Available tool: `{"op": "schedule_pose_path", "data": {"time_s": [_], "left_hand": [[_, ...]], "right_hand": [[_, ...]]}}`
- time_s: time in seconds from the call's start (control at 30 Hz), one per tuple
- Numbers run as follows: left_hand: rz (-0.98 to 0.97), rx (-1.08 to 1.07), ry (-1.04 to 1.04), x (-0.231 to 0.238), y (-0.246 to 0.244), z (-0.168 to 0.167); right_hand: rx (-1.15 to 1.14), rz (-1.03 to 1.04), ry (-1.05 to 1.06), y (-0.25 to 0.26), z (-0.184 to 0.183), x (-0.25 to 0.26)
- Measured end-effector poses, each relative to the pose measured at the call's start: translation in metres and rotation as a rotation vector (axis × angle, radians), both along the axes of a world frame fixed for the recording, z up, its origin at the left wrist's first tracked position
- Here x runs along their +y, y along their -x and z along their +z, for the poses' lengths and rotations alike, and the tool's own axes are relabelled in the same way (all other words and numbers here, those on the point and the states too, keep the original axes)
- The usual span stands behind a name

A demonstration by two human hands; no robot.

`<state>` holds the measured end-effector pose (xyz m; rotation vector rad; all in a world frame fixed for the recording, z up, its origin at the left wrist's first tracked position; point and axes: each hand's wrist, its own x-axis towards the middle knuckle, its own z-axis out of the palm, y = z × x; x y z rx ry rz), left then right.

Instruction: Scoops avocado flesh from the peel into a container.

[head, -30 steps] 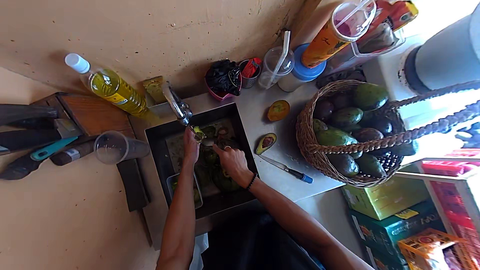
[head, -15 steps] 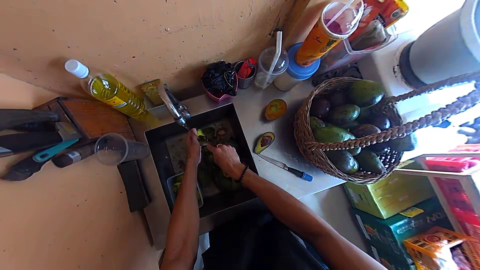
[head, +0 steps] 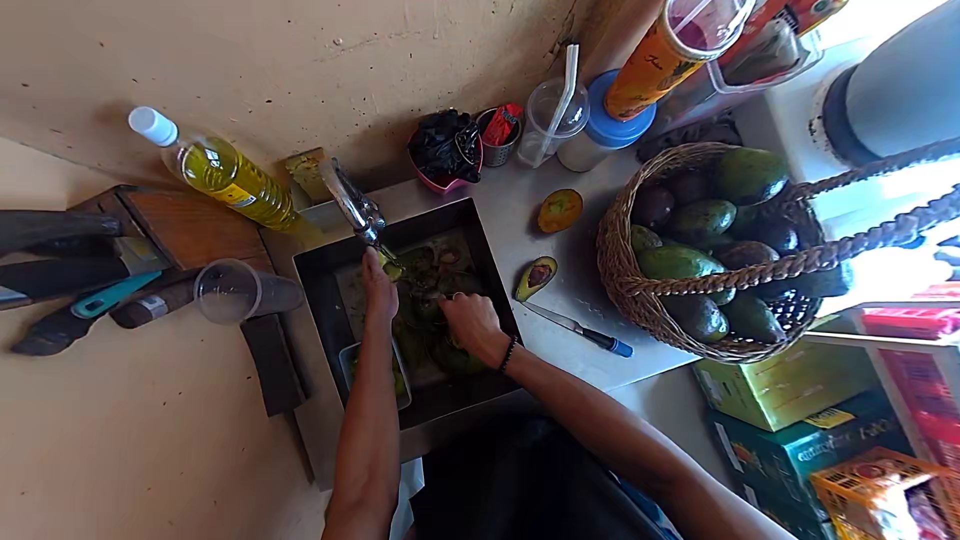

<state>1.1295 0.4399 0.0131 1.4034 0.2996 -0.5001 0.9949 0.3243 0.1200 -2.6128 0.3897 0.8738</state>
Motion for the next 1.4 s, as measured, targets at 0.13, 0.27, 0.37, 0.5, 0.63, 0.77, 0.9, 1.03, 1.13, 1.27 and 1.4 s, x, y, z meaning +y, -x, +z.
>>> {"op": "schedule_pose_path", "data": {"time_s": [0.13, 0.27, 0.37, 0.5, 0.63, 0.77, 0.9, 1.03, 1.13, 1.27, 1.4], "left_hand": [[0.143, 0.184, 0.033, 0.008, -0.006, 0.039], [0.078, -0.222, -0.051, 0.008, -0.020, 0.075], [-0.105, -0.377, -0.086, 0.001, -0.043, 0.097], [-0.312, -0.427, -0.361, -0.019, -0.066, 0.112], [-0.241, -0.397, -0.353, -0.015, -0.052, 0.118], [0.047, -0.108, -0.031, 0.001, 0.004, 0.114], [0.060, -0.068, -0.006, 0.002, 0.043, 0.116], [0.050, -0.276, -0.075, -0.002, 0.059, 0.121], [0.027, -0.427, -0.113, -0.001, 0.070, 0.121], [-0.038, -0.575, -0.060, 0.007, 0.077, 0.123], [-0.033, -0.505, 0.148, 0.010, 0.079, 0.127]], "right_hand": [[-0.096, -0.245, -0.200, -0.006, -0.026, -0.018], [-0.085, -0.536, -0.660, -0.026, -0.070, -0.016], [-0.017, -0.752, -0.896, -0.041, -0.076, -0.008], [-0.107, -0.538, -0.631, -0.044, -0.060, -0.007], [-0.149, -0.246, -0.226, -0.007, -0.035, -0.006], [-0.516, -0.209, -0.030, 0.038, -0.012, -0.003], [-0.884, -0.151, -0.012, 0.060, 0.003, 0.005], [-0.983, -0.123, 0.076, 0.054, 0.009, 0.015], [-1.016, -0.107, 0.174, 0.057, 0.011, 0.025], [-0.965, -0.175, -0.015, 0.059, 0.029, 0.021], [-0.836, -0.280, -0.331, 0.057, 0.040, 0.013]]}}
